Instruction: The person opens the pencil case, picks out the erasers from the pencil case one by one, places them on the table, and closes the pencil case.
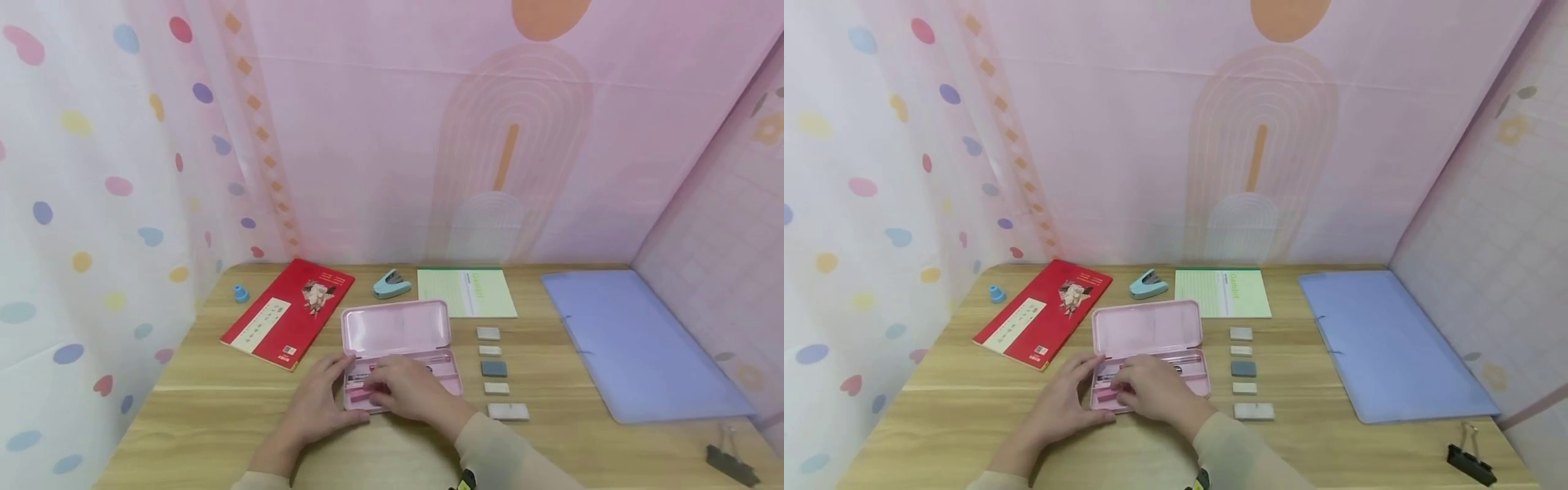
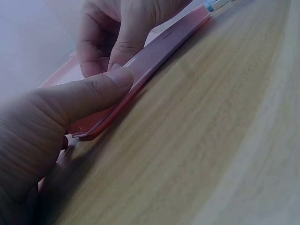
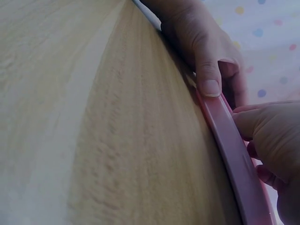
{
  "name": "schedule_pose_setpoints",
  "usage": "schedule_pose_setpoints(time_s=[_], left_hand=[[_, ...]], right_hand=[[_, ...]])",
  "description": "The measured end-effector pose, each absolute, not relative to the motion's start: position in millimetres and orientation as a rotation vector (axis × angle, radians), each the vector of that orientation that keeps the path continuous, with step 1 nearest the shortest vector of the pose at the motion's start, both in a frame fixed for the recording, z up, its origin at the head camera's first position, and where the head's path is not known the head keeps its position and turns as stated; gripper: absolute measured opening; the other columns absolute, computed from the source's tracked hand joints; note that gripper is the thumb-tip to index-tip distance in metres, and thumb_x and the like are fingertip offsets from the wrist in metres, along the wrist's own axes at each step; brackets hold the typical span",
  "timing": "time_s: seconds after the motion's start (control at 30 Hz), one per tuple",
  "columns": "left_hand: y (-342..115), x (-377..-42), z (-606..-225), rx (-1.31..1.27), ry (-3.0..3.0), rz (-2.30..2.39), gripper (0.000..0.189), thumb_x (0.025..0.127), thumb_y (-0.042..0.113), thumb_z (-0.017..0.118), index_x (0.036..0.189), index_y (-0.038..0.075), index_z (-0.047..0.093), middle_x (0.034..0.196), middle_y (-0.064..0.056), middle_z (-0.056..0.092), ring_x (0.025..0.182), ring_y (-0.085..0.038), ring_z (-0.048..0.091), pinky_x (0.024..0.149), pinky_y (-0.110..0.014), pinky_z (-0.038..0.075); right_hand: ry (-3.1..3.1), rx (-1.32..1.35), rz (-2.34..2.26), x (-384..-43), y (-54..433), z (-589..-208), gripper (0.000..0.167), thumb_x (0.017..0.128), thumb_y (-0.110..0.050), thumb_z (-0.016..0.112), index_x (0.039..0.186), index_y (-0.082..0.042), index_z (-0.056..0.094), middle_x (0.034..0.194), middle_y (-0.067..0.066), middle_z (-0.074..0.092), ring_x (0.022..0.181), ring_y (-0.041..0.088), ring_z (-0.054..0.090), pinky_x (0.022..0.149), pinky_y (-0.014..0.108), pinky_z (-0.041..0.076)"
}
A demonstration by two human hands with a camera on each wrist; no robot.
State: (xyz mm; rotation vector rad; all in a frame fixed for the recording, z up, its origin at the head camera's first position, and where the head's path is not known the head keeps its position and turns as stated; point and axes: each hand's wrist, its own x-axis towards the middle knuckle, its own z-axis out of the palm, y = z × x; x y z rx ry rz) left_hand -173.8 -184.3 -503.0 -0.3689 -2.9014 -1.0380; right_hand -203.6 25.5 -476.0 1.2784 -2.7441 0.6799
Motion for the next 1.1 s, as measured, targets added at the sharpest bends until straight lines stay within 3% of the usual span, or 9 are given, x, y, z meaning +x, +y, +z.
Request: schedule_pose_setpoints(time_s=[0.33,0.5,0.8,1.1], left_hand=[[-182.0,-170.8,-513.4,-0.384,-2.899,-1.005,0.102,0.054,0.068,0.082,0.14,0.022,0.051,0.138,0.007,0.046,0.127,-0.016,0.042,0.102,-0.045,0.043],[-178.9,-170.2,-514.7,-0.392,-2.894,-1.004,0.102,0.053,0.067,0.083,0.139,0.022,0.052,0.137,0.006,0.046,0.125,-0.018,0.043,0.101,-0.046,0.043],[-179.6,-173.7,-506.8,-0.374,-2.933,-0.982,0.104,0.053,0.068,0.082,0.142,0.026,0.048,0.137,0.005,0.046,0.125,-0.018,0.042,0.098,-0.048,0.046],[-183.5,-177.4,-506.0,-0.379,-2.915,-0.996,0.104,0.053,0.067,0.082,0.142,0.025,0.048,0.137,0.004,0.046,0.124,-0.019,0.042,0.096,-0.049,0.047]], right_hand=[[-2.724,1.201,0.797,-191.3,45.3,-478.4,0.011,0.088,-0.028,0.07,0.097,-0.024,0.071,0.091,-0.016,0.064,0.085,0.0,0.057,0.079,0.018,0.048],[-2.791,1.007,1.09,-172.1,98.6,-467.0,0.01,0.09,-0.028,0.067,0.1,-0.027,0.069,0.091,-0.018,0.062,0.082,0.0,0.056,0.075,0.022,0.05],[-2.886,0.697,1.322,-123.7,212.3,-466.6,0.003,0.091,-0.032,0.065,0.092,-0.031,0.068,0.089,-0.016,0.062,0.083,0.005,0.057,0.072,0.025,0.052],[-2.963,0.617,1.073,-105.5,242.4,-484.7,0.007,0.091,-0.041,0.063,0.094,-0.037,0.066,0.089,-0.025,0.061,0.082,-0.002,0.057,0.071,0.025,0.052]])
